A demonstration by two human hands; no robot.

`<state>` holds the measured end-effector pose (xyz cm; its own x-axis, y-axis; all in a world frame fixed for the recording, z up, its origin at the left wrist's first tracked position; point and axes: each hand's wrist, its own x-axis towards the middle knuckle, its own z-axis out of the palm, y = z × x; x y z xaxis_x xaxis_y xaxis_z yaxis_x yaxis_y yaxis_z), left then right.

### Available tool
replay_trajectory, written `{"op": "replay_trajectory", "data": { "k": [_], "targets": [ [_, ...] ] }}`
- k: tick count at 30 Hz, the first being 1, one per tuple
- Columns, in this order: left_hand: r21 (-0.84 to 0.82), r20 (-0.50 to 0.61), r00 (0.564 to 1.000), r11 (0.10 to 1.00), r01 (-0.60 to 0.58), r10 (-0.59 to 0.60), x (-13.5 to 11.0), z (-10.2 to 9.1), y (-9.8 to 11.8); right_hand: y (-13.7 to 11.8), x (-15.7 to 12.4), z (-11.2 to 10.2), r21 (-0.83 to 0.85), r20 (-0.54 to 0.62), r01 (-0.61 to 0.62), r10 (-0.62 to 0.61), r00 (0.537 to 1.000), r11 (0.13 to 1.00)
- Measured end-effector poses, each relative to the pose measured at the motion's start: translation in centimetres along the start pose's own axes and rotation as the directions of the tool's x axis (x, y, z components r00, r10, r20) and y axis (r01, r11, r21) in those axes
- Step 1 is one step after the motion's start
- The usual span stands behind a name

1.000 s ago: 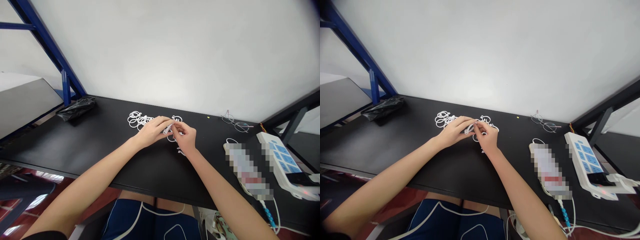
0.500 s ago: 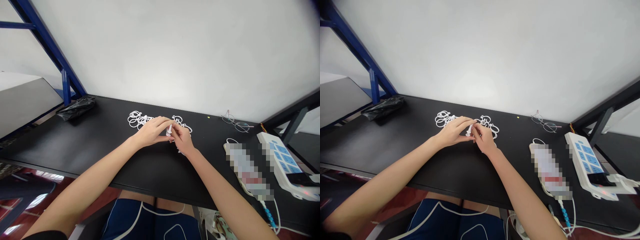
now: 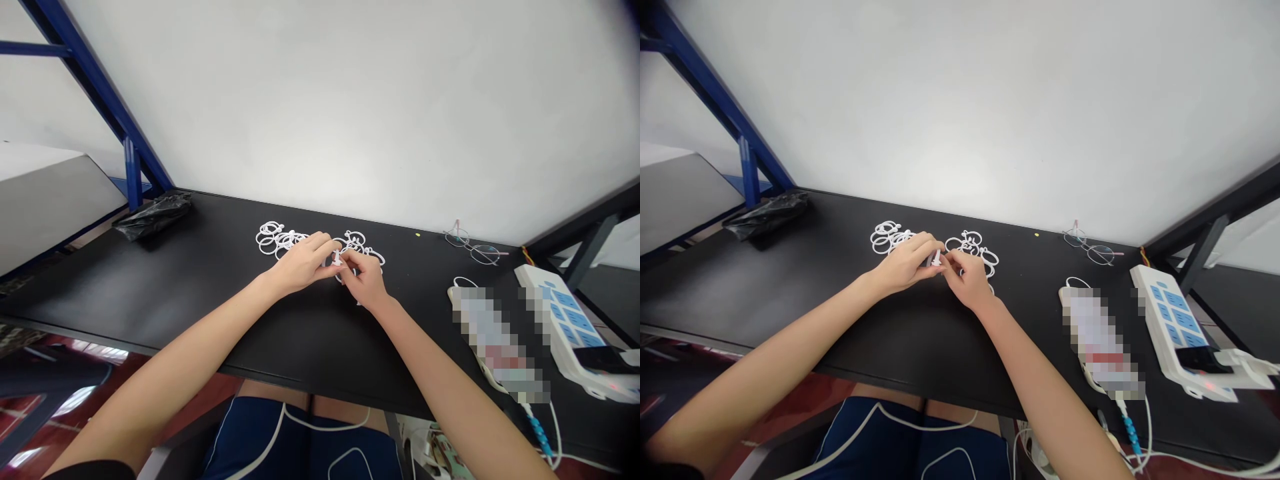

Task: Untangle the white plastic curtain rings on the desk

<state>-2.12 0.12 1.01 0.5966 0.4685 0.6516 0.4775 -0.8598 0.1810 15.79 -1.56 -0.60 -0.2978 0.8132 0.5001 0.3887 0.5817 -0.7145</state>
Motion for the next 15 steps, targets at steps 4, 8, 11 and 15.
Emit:
{"op": "replay_trajectory", "data": {
  "k": [4, 8, 11, 15],
  "targets": [
    [-0.043, 0.026, 0.998, 0.997, 0.056, -0.055, -0.04, -0.07, 0.03, 0.23, -0.07, 0.04, -0.027, -0.006, 0.005, -0.005, 1.0, 1.0],
    [-0.119, 0.047, 0.994, 0.987, 0.107, -0.102, -0.21, -0.01, 0.16, 0.52, -0.08, 0.08, -0.05, -0.006, 0.027, -0.027, 1.0, 0.998],
    [-0.118, 0.038, 0.995, 0.989, 0.094, -0.09, -0.31, 0.06, 0.2, 0.58, -0.05, 0.11, -0.064, -0.01, 0.026, -0.027, 1.0, 0.998],
    [-0.037, 0.001, 0.998, 0.997, 0.065, -0.065, -0.45, 0.23, -0.03, 0.31, -0.01, 0.15, -0.083, -0.022, 0.018, -0.02, 1.0, 0.996]
  ]
}}
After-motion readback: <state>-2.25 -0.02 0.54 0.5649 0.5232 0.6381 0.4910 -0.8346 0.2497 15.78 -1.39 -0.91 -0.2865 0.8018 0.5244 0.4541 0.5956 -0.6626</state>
